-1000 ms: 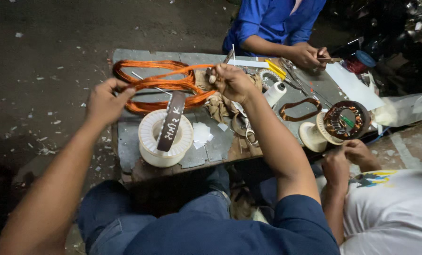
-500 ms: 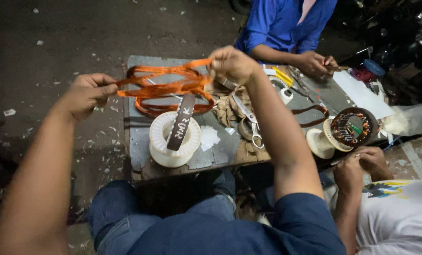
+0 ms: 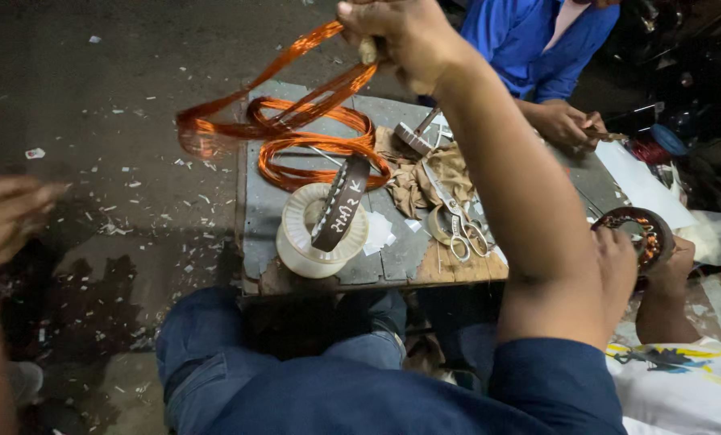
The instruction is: The person winds orange copper wire around a stator core, using a wooden tool to press the wire into the slots. They repeatedly pull wire from a coil, wrap it around the core, and tuck it into place.
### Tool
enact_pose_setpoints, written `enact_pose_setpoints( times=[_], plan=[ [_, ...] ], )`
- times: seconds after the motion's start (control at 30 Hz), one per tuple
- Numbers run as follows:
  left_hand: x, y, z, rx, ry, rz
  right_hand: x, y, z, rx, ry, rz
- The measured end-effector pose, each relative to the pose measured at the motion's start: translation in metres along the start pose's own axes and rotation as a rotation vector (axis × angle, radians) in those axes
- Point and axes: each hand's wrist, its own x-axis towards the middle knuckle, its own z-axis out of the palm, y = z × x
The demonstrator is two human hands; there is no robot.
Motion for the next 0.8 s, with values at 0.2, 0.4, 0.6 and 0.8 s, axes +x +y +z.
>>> enact_pose_setpoints(
  times=[0.2, 0.4, 0.6, 0.8],
  plan=[
    [-0.055, -0.051, -0.034, 0.267, 0.363, -0.34, -0.001, 0.005, -0.016, -0.057, 0.011, 0.064],
    [-0.086, -0.086, -0.047, 0.404, 0.496, -0.488, -0.006, 0.008, -0.029, -0.095, 0.021, 0.081],
    [-0.095, -0.106, -0.051, 0.544, 0.528, -0.332, -0.009, 0.006, -0.033, -0.091, 0.015, 0.071],
    [-0.015, 0.047, 0.072, 0.477, 0.502, 0.288, 0.007, -0.004, 0.008, -0.059, -0.03, -0.02]
  ],
)
